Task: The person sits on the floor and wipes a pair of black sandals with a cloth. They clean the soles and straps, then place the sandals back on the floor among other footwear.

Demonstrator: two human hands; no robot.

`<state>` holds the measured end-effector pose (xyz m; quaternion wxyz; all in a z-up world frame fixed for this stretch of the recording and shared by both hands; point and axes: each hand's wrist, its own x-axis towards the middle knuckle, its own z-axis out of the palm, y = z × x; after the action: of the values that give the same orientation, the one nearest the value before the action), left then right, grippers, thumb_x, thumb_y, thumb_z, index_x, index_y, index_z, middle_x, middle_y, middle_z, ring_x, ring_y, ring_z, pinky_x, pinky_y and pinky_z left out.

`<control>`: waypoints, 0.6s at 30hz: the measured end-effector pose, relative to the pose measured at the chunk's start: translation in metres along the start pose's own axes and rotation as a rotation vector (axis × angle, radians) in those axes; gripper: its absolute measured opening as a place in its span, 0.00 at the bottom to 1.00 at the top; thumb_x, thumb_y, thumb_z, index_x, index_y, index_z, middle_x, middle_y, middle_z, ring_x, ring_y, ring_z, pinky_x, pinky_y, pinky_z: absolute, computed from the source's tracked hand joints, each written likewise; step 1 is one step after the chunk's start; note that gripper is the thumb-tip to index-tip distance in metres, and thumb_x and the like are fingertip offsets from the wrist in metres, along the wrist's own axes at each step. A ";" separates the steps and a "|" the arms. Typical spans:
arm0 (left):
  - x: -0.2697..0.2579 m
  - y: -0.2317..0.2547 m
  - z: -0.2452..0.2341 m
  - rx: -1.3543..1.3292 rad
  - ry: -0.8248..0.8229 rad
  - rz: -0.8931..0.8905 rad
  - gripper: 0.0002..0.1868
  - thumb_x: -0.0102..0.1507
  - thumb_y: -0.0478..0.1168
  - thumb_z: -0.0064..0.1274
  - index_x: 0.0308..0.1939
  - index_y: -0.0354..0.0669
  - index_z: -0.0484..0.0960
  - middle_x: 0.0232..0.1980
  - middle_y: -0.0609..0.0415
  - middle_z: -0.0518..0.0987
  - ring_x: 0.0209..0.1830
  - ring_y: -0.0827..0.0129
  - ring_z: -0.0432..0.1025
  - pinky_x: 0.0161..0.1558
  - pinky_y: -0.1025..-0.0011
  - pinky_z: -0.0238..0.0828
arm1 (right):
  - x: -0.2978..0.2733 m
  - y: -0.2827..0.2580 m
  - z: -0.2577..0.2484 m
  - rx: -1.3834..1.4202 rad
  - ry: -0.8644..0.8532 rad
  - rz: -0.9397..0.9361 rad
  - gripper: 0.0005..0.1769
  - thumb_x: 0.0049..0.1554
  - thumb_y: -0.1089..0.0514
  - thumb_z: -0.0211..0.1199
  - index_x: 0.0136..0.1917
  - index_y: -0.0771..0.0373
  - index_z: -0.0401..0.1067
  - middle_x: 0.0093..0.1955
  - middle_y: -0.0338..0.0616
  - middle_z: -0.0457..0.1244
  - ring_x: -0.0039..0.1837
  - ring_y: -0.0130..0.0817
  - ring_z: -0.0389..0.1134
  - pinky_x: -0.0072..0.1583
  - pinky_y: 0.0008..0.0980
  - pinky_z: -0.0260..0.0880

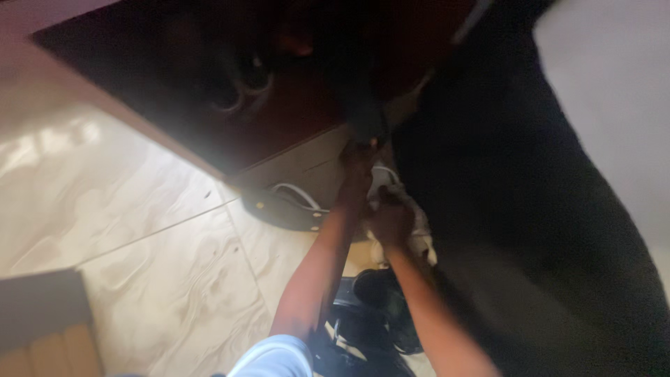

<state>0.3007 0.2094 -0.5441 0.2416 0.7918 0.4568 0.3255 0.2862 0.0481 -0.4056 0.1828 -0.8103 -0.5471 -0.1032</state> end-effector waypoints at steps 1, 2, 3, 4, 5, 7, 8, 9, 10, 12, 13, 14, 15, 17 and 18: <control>0.001 -0.002 -0.012 0.205 -0.162 -0.199 0.22 0.70 0.54 0.52 0.32 0.42 0.87 0.38 0.46 0.84 0.42 0.52 0.77 0.46 0.51 0.74 | 0.000 -0.001 -0.002 0.000 -0.027 0.000 0.36 0.55 0.30 0.61 0.56 0.66 0.76 0.42 0.53 0.71 0.40 0.44 0.74 0.42 0.42 0.73; -0.009 -0.012 -0.027 0.085 -0.139 -0.206 0.18 0.69 0.52 0.55 0.34 0.41 0.86 0.38 0.46 0.84 0.41 0.53 0.78 0.47 0.53 0.75 | 0.001 -0.002 -0.006 0.001 -0.054 -0.002 0.36 0.56 0.31 0.61 0.57 0.67 0.76 0.43 0.53 0.71 0.41 0.44 0.74 0.42 0.42 0.73; -0.026 -0.024 -0.050 -0.036 -0.113 -0.211 0.15 0.67 0.49 0.58 0.36 0.40 0.85 0.38 0.47 0.84 0.41 0.54 0.78 0.48 0.55 0.75 | 0.002 -0.005 -0.009 0.001 -0.082 -0.005 0.36 0.57 0.32 0.61 0.57 0.67 0.76 0.45 0.54 0.72 0.42 0.45 0.74 0.43 0.42 0.73; -0.040 -0.030 -0.070 -0.157 -0.088 -0.208 0.13 0.65 0.46 0.61 0.39 0.39 0.84 0.38 0.48 0.85 0.40 0.55 0.79 0.49 0.58 0.76 | 0.003 -0.008 -0.013 -0.041 -0.175 0.037 0.35 0.57 0.32 0.60 0.57 0.66 0.76 0.45 0.53 0.71 0.43 0.45 0.74 0.44 0.43 0.73; -0.051 -0.030 -0.085 -0.539 -0.027 -0.396 0.10 0.62 0.42 0.60 0.44 0.44 0.82 0.40 0.52 0.84 0.41 0.59 0.79 0.47 0.59 0.78 | 0.005 -0.010 -0.016 -0.085 -0.268 0.079 0.33 0.58 0.32 0.60 0.57 0.64 0.76 0.45 0.53 0.71 0.43 0.46 0.74 0.45 0.43 0.73; -0.070 -0.026 -0.104 -1.321 0.112 -0.742 0.21 0.56 0.35 0.57 0.53 0.54 0.77 0.43 0.61 0.84 0.42 0.65 0.78 0.43 0.62 0.81 | 0.007 -0.014 -0.018 -0.147 -0.327 0.096 0.32 0.58 0.32 0.60 0.56 0.62 0.77 0.45 0.53 0.71 0.44 0.47 0.74 0.46 0.44 0.73; -0.064 -0.029 -0.106 -1.088 0.073 -0.657 0.22 0.54 0.36 0.63 0.52 0.49 0.77 0.42 0.58 0.84 0.41 0.64 0.78 0.43 0.61 0.80 | 0.007 -0.013 -0.018 -0.165 -0.290 0.071 0.33 0.58 0.31 0.60 0.55 0.62 0.77 0.45 0.53 0.71 0.45 0.48 0.74 0.46 0.44 0.73; -0.056 -0.035 -0.106 -0.855 0.038 -0.570 0.23 0.52 0.37 0.69 0.50 0.43 0.78 0.41 0.55 0.84 0.40 0.63 0.78 0.42 0.60 0.79 | 0.007 -0.012 -0.017 -0.184 -0.254 0.046 0.33 0.58 0.30 0.60 0.55 0.62 0.78 0.44 0.54 0.71 0.45 0.49 0.74 0.46 0.45 0.73; -0.050 -0.039 -0.102 -0.621 0.005 -0.480 0.26 0.51 0.38 0.75 0.48 0.38 0.79 0.40 0.51 0.84 0.39 0.62 0.79 0.42 0.58 0.78 | 0.006 -0.011 -0.015 -0.143 -0.169 0.013 0.33 0.57 0.31 0.60 0.55 0.63 0.77 0.45 0.54 0.71 0.45 0.48 0.74 0.47 0.44 0.73; -0.058 -0.027 -0.086 -1.271 0.113 -0.559 0.20 0.56 0.37 0.69 0.48 0.37 0.78 0.41 0.51 0.84 0.40 0.60 0.79 0.42 0.55 0.81 | 0.001 -0.007 -0.012 -0.064 0.001 -0.050 0.32 0.56 0.33 0.60 0.56 0.64 0.77 0.46 0.53 0.71 0.46 0.47 0.73 0.48 0.43 0.73; -0.058 -0.021 -0.078 -1.598 0.162 -0.589 0.16 0.59 0.36 0.66 0.47 0.36 0.77 0.42 0.51 0.84 0.40 0.59 0.80 0.43 0.53 0.82 | 0.001 -0.005 -0.012 0.009 -0.064 -0.006 0.29 0.55 0.34 0.61 0.52 0.61 0.78 0.46 0.51 0.71 0.46 0.46 0.73 0.49 0.43 0.73; -0.054 -0.018 -0.073 -1.158 0.044 -0.577 0.18 0.59 0.42 0.67 0.47 0.36 0.79 0.41 0.50 0.84 0.41 0.59 0.79 0.44 0.56 0.81 | -0.002 -0.004 -0.013 0.079 -0.126 0.049 0.25 0.55 0.36 0.61 0.49 0.58 0.79 0.45 0.48 0.72 0.46 0.44 0.73 0.49 0.43 0.72; -0.051 -0.016 -0.068 -0.932 -0.018 -0.531 0.18 0.60 0.43 0.66 0.47 0.36 0.79 0.42 0.50 0.84 0.41 0.59 0.79 0.45 0.56 0.80 | -0.002 -0.003 -0.012 0.150 -0.188 0.104 0.21 0.54 0.37 0.62 0.45 0.55 0.80 0.44 0.46 0.72 0.46 0.43 0.74 0.50 0.43 0.72; -0.040 -0.006 -0.053 -0.753 -0.064 -0.437 0.19 0.61 0.46 0.64 0.47 0.36 0.79 0.42 0.49 0.83 0.42 0.59 0.79 0.46 0.56 0.80 | 0.001 -0.004 -0.007 0.045 -0.147 0.061 0.25 0.54 0.36 0.65 0.48 0.59 0.79 0.42 0.49 0.71 0.44 0.45 0.73 0.48 0.44 0.72; -0.033 -0.002 -0.044 -0.753 -0.056 -0.410 0.19 0.61 0.47 0.63 0.48 0.36 0.79 0.43 0.49 0.83 0.42 0.59 0.79 0.46 0.56 0.79 | 0.001 -0.003 -0.007 -0.005 -0.139 0.033 0.27 0.54 0.36 0.66 0.50 0.61 0.79 0.41 0.50 0.71 0.43 0.47 0.73 0.47 0.44 0.72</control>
<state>0.2546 0.1856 -0.5256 0.5859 0.5497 0.4470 0.3932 0.2838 0.0471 -0.3981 0.1439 -0.8248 -0.5449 -0.0452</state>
